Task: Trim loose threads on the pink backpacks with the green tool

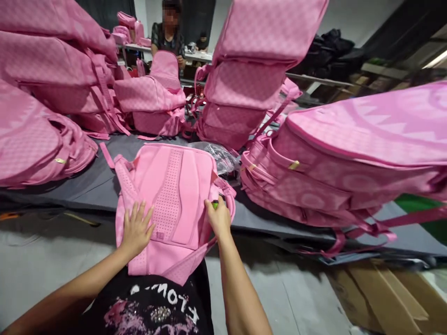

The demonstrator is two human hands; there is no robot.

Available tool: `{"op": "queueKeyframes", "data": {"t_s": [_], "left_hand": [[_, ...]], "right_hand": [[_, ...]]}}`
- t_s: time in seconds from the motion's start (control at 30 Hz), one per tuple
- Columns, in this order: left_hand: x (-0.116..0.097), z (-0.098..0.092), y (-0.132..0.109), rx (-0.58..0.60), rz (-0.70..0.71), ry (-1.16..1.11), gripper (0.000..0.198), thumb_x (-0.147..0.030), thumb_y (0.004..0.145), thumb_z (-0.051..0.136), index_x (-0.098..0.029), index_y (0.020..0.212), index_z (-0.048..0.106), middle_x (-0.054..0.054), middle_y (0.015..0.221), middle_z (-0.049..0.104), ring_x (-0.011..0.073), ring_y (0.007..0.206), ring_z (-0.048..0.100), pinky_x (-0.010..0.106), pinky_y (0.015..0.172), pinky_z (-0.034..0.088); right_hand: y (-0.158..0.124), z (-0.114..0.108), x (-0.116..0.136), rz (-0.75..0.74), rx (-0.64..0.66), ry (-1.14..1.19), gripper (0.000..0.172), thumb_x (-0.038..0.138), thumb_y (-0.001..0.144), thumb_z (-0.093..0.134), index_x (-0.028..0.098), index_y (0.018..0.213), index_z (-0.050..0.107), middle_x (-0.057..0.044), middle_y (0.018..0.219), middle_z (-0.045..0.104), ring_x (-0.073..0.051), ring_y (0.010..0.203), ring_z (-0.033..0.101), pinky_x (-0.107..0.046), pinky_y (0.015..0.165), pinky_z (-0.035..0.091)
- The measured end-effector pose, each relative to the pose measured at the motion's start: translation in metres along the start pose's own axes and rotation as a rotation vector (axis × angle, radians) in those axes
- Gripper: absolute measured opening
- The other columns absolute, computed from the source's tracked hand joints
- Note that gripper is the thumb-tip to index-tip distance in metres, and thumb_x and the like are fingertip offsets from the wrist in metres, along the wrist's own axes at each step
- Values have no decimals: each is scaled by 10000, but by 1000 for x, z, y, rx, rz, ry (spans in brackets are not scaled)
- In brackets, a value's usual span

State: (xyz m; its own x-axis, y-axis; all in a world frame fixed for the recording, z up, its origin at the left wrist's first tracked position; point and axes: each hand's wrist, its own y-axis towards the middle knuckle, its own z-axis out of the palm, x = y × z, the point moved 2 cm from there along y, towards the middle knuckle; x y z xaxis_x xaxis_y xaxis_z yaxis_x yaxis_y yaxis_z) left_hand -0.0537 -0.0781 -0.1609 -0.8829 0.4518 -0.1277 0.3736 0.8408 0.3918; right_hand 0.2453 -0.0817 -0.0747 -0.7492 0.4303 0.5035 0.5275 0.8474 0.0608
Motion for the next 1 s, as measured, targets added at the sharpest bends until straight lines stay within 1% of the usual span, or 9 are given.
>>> {"op": "queueKeyframes", "data": {"t_s": [0.07, 0.13, 0.27, 0.37, 0.43, 0.53, 0.73, 0.87, 1.0], "left_hand": [[-6, -14, -4, -51, 28, 10, 551, -326, 977, 512, -137, 1493, 467, 222, 1622, 303, 418, 1534, 212, 655, 1193, 214], [-15, -38, 11, -120, 149, -23, 519, -291, 979, 513, -129, 1470, 472, 228, 1574, 387, 378, 1518, 270, 612, 1192, 244], [-35, -84, 94, -290, 578, -85, 325, -317, 981, 521, -196, 1268, 615, 132, 1320, 639, 282, 1343, 493, 522, 1189, 277], [-48, -87, 157, -57, 743, -35, 398, -453, 999, 463, -127, 989, 692, 141, 966, 705, 263, 972, 626, 478, 990, 422], [-53, -83, 178, 139, 759, -35, 510, -533, 990, 444, -110, 859, 698, 140, 828, 681, 235, 790, 603, 433, 830, 437], [-53, -77, 188, 212, 774, 26, 504, -588, 954, 498, -165, 798, 723, 91, 813, 689, 195, 741, 585, 370, 753, 405], [-36, -70, 201, 199, 876, 63, 535, -675, 913, 510, -211, 826, 762, 82, 922, 708, 213, 871, 576, 416, 893, 373], [-5, -93, 228, 124, 920, 103, 589, -711, 895, 503, -187, 827, 761, 109, 958, 712, 239, 937, 562, 465, 1048, 302], [17, -113, 244, 24, 823, 156, 597, -654, 952, 440, -154, 852, 750, 139, 1022, 702, 280, 1061, 561, 501, 1101, 264]], "right_hand": [[-5, 5, 3, -39, 33, 92, 471, 493, 916, 493, 128, 1179, 630, -85, 831, 696, -245, 747, 653, -331, 681, 495], [-15, 6, 13, -126, 51, 210, 487, 509, 920, 484, 141, 1209, 618, -42, 753, 674, -212, 663, 620, -304, 644, 466], [-22, 7, 42, -334, 80, 380, 461, 458, 912, 509, 152, 1241, 613, -28, 729, 673, -194, 627, 602, -291, 643, 435], [-14, 15, 58, -390, 159, 348, 489, 415, 889, 491, 147, 1285, 596, -83, 860, 723, -235, 715, 659, -318, 679, 456], [-10, 21, 61, -368, 210, 291, 546, 411, 884, 464, 124, 1338, 560, -116, 904, 735, -278, 768, 691, -336, 672, 465], [-1, 32, 54, -275, 238, 118, 609, 455, 906, 403, 74, 1364, 529, -162, 857, 734, -355, 787, 712, -367, 622, 461], [18, 50, 46, -282, 257, -13, 707, 623, 934, 280, 138, 1391, 516, -190, 948, 743, -391, 842, 720, -409, 650, 501], [12, 44, 47, -262, 279, 10, 716, 686, 912, 300, 171, 1355, 526, -161, 960, 745, -384, 910, 718, -417, 701, 530], [14, 46, 47, -264, 307, -72, 731, 671, 936, 248, 147, 1376, 506, -197, 1004, 738, -402, 932, 717, -433, 732, 532]]}}
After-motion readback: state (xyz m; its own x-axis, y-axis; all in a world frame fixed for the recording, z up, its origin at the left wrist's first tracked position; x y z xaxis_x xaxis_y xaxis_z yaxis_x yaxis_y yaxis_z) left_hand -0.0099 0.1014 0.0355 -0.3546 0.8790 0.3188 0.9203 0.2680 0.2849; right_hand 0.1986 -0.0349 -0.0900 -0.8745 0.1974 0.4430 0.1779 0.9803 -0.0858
